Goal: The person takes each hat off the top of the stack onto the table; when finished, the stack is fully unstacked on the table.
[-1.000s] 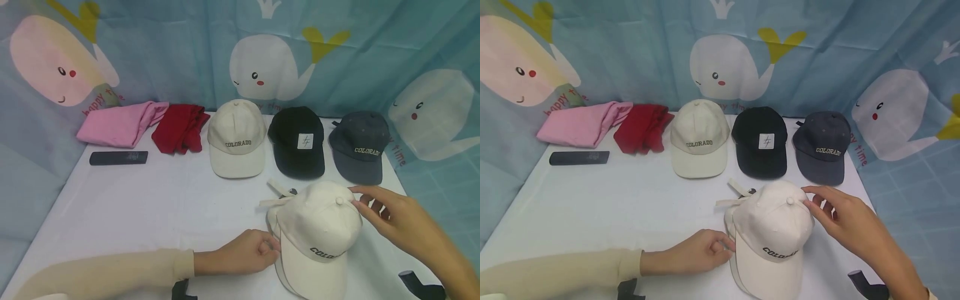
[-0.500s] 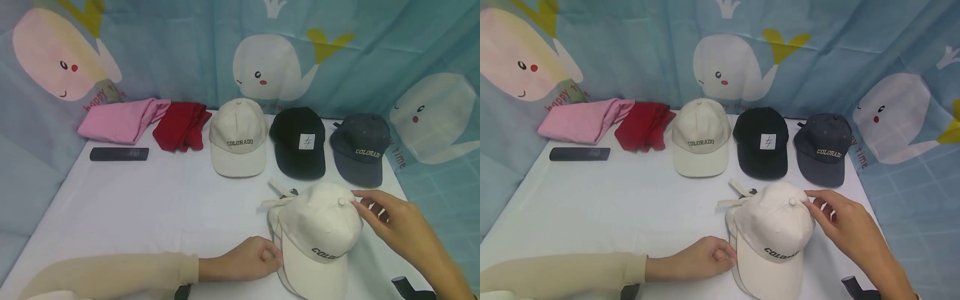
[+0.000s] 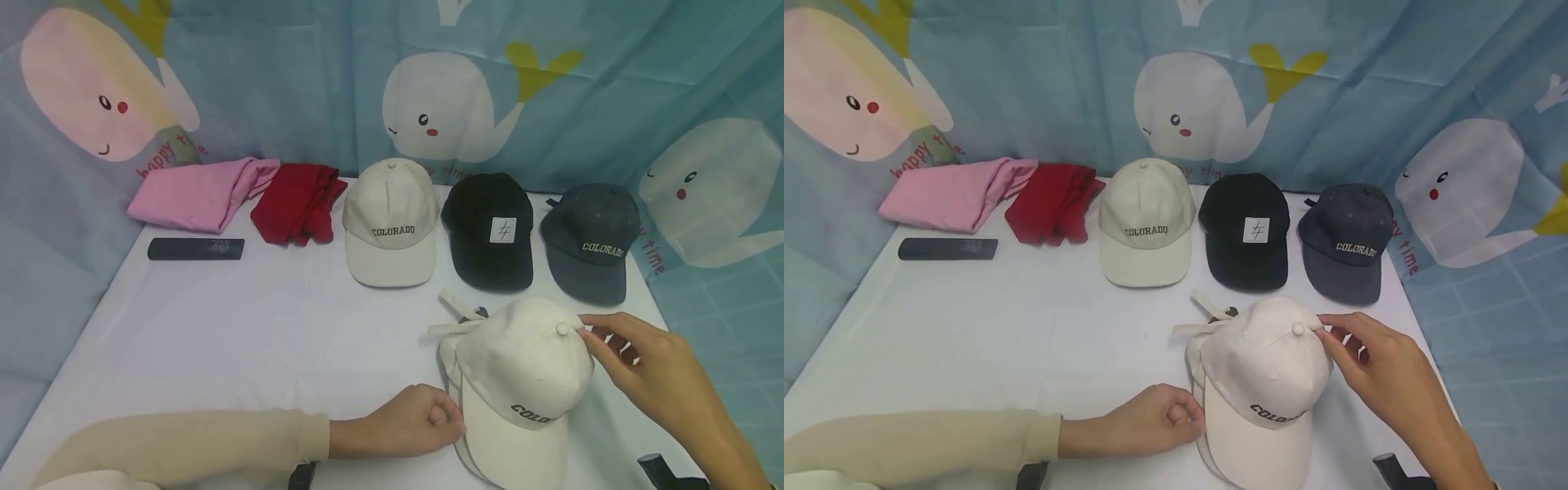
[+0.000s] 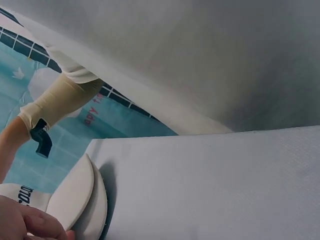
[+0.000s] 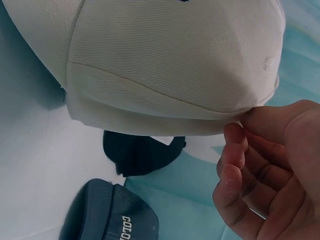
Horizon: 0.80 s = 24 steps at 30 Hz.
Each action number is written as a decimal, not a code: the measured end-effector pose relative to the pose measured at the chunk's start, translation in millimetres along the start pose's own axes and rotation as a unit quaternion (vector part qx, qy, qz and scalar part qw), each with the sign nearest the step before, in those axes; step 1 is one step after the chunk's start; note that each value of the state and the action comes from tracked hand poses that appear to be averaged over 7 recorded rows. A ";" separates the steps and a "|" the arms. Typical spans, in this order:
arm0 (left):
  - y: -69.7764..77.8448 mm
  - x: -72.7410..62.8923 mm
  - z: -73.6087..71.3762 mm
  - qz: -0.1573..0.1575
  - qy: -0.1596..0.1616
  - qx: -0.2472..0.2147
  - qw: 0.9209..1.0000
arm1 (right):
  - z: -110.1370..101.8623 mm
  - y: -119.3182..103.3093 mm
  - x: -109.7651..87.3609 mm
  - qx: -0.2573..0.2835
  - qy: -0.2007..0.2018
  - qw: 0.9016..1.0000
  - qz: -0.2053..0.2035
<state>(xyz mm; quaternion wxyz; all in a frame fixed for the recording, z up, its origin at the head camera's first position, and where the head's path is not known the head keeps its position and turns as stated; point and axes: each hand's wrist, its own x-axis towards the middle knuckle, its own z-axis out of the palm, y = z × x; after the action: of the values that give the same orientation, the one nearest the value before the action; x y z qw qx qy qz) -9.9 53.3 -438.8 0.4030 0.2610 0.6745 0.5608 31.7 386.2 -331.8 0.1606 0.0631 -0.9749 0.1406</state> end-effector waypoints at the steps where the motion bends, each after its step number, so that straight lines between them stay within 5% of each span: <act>1: -0.1 0.4 0.1 0.000 0.003 0.001 1.000 | 0.0 -0.2 -0.2 0.001 0.002 1.000 -0.001; 15: -0.8 7.8 -2.0 -0.005 0.019 -0.003 1.000 | -3.1 -4.0 -4.0 -0.010 0.039 0.999 -0.022; 24: 9.3 6.8 -5.5 -0.035 0.018 -0.039 0.998 | -15.4 -12.1 4.7 -0.008 0.053 0.997 -0.048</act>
<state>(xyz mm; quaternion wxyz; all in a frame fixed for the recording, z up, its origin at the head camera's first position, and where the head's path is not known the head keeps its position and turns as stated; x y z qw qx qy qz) -19.2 57.9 -431.3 0.4196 0.2113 0.6681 0.5770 34.0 378.8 -313.1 0.2193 0.1009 -0.9619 0.1285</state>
